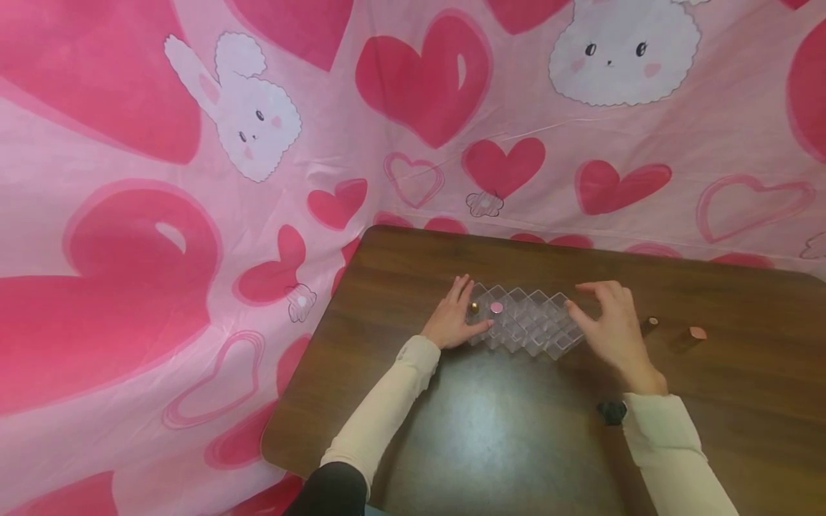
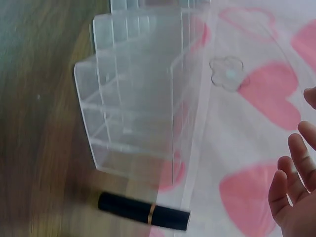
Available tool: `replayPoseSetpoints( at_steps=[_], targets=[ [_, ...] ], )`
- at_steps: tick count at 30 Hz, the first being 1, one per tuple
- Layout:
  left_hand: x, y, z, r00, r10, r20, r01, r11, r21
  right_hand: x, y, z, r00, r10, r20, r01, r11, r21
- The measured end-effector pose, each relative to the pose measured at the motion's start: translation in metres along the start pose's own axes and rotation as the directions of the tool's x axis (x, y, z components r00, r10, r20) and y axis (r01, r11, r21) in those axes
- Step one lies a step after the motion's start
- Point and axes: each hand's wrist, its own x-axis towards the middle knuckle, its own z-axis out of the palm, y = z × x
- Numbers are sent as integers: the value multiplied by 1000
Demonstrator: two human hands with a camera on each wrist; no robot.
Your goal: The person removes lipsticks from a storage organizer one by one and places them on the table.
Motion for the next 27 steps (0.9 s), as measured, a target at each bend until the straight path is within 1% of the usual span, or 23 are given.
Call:
replayPoseSetpoints(
  at_steps=[3,6,13,18,25,27],
  targets=[
    [0,0,1,1000,-1,-2,1,1000,5,2,-4,8,999,-13,38,13,1000,4],
    [1,1,1,1000,1,-3,-1,1000,9,2,-8,14,997,-9,83,9,1000,-2],
    [3,2,1,1000,-2,-3,2,1000,7,4,-11,31,992,-55,112,56,998,-8],
    [3,2,1,1000,4,-15,-4,1000,5,4,-16,40,988,-49,148,52,999,-16],
    [3,5,0,1000,-9,-14,9,1000,23,4,-17,53,979,-35,203,44,998,-38],
    [3,6,-1,1000,-10,-15,10,1000,29,4,-17,57,977,-37,208,48,998,-44]
  ],
)
